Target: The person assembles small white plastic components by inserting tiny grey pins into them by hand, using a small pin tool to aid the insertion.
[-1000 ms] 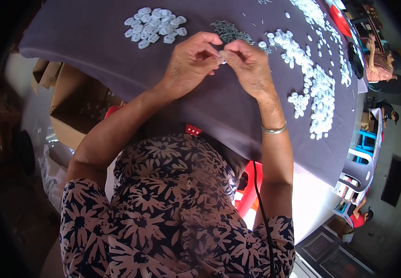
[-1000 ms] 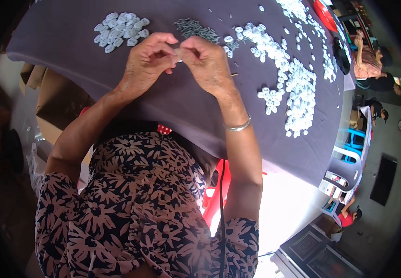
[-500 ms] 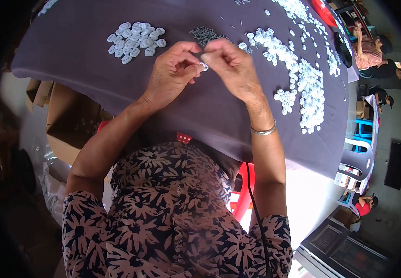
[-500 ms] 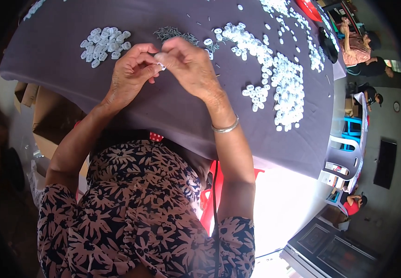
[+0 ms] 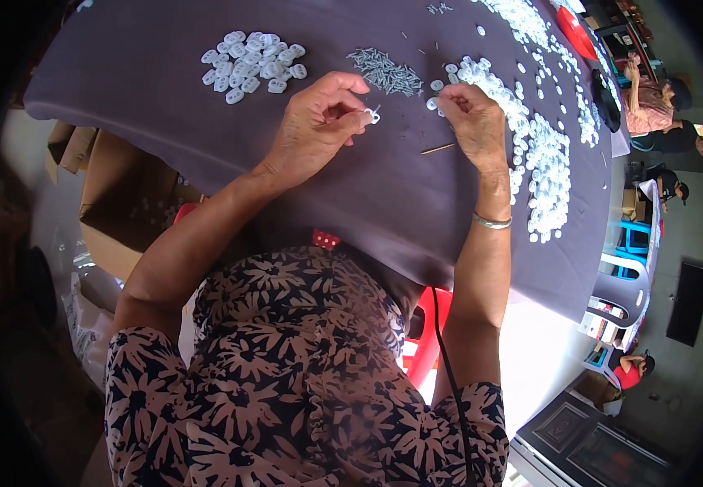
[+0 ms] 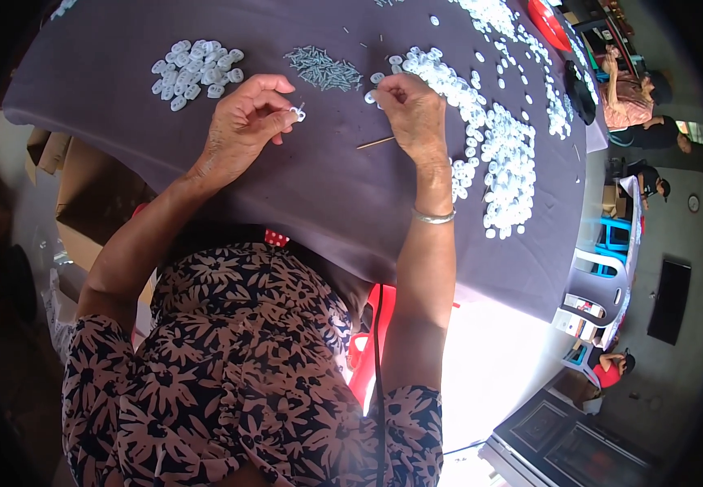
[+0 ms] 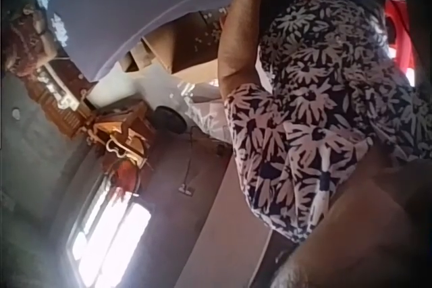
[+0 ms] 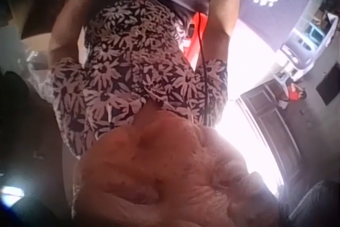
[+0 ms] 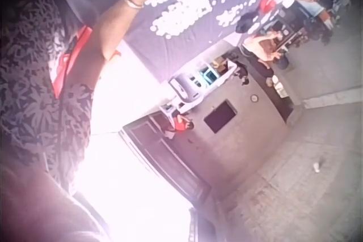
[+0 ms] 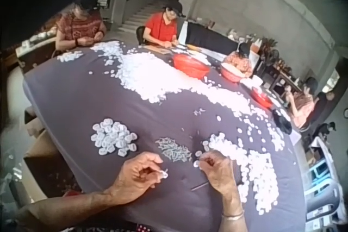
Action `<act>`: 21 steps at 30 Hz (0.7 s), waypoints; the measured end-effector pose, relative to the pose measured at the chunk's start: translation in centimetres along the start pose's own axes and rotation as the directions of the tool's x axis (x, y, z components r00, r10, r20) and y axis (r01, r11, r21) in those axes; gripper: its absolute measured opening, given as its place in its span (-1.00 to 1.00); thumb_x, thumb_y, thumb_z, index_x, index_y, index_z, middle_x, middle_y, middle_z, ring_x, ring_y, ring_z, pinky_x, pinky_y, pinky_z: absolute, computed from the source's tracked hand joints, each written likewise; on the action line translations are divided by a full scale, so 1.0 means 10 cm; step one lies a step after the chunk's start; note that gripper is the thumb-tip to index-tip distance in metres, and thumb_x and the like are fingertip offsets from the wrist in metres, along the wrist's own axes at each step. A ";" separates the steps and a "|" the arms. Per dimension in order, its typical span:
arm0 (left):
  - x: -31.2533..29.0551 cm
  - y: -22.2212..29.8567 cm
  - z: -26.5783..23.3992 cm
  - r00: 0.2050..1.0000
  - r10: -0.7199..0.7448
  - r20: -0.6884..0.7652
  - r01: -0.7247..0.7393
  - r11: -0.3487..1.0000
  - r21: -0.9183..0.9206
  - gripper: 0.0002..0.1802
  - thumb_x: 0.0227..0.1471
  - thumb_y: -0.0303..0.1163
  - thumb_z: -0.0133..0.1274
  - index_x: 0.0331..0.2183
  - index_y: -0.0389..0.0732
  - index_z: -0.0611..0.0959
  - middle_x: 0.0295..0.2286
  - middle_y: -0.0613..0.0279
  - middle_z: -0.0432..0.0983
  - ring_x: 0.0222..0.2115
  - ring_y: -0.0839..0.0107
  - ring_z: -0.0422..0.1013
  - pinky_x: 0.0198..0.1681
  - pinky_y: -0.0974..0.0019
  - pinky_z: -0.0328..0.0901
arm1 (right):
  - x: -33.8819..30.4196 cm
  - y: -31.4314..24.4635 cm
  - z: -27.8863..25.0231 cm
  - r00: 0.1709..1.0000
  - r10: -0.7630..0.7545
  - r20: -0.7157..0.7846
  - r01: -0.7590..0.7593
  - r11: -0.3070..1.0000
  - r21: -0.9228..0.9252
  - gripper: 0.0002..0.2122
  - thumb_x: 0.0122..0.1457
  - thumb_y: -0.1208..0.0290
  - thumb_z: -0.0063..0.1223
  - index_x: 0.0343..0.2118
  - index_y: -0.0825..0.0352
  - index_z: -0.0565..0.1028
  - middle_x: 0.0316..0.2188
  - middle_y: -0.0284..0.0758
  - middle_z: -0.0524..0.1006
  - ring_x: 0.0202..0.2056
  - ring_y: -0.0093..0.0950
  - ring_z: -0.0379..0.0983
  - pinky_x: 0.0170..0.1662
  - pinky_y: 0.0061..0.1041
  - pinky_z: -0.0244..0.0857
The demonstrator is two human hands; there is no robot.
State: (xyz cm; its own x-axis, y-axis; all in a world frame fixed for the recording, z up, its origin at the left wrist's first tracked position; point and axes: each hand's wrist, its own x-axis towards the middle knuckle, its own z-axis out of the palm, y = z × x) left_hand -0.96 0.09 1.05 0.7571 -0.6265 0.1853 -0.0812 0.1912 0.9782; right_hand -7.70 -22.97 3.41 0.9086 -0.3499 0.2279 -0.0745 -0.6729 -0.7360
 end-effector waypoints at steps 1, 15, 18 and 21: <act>0.00 0.00 0.00 1.000 -0.003 -0.001 0.003 1.000 -0.004 -0.72 0.01 -0.57 0.05 -0.17 -0.25 0.45 -0.48 0.32 0.48 -0.50 0.64 0.38 -0.48 0.58 0.30 | 0.01 0.03 0.04 0.998 -0.058 -0.010 0.058 0.998 -0.039 -0.91 -0.06 0.58 0.20 -0.44 0.37 0.55 -0.56 -0.48 0.47 -0.51 -0.73 0.31 -0.44 -0.72 0.22; 0.01 -0.03 0.02 1.000 0.022 0.011 -0.022 1.000 -0.023 -0.75 0.00 -0.58 0.05 -0.21 -0.25 0.46 -0.47 0.37 0.45 -0.48 0.66 0.38 -0.49 0.58 0.30 | -0.10 -0.17 0.09 0.971 -0.223 0.082 0.232 0.965 -0.120 -0.87 -0.11 0.60 0.21 -0.45 0.36 0.52 -0.58 -0.43 0.41 -0.58 -0.64 0.29 -0.51 -0.62 0.20; 0.00 -0.04 0.02 0.999 0.036 -0.023 -0.036 0.999 -0.024 -0.75 -0.02 -0.59 0.06 -0.22 -0.25 0.48 -0.46 0.37 0.45 -0.47 0.66 0.38 -0.49 0.58 0.30 | -0.10 -0.15 0.10 0.958 -0.273 0.091 0.283 0.950 -0.129 -0.87 -0.10 0.60 0.19 -0.43 0.36 0.52 -0.58 -0.37 0.40 -0.59 -0.54 0.32 -0.50 -0.54 0.23; 0.00 -0.05 0.01 0.999 0.007 -0.041 -0.007 1.000 -0.006 -0.73 -0.05 -0.61 0.09 -0.23 -0.23 0.50 -0.45 0.38 0.44 -0.47 0.64 0.39 -0.50 0.56 0.29 | -0.08 -0.12 0.12 0.934 -0.353 0.056 0.357 0.917 -0.180 -0.87 -0.14 0.60 0.18 -0.46 0.37 0.50 -0.61 -0.32 0.41 -0.60 -0.46 0.36 -0.49 -0.50 0.26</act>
State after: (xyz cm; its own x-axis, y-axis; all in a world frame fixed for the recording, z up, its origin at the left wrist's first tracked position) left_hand -1.01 -0.09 0.52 0.7822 -0.5941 0.1879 -0.0827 0.2000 0.9763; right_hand -7.83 -21.07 3.31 0.8978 -0.0530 0.4372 0.1823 -0.8590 -0.4784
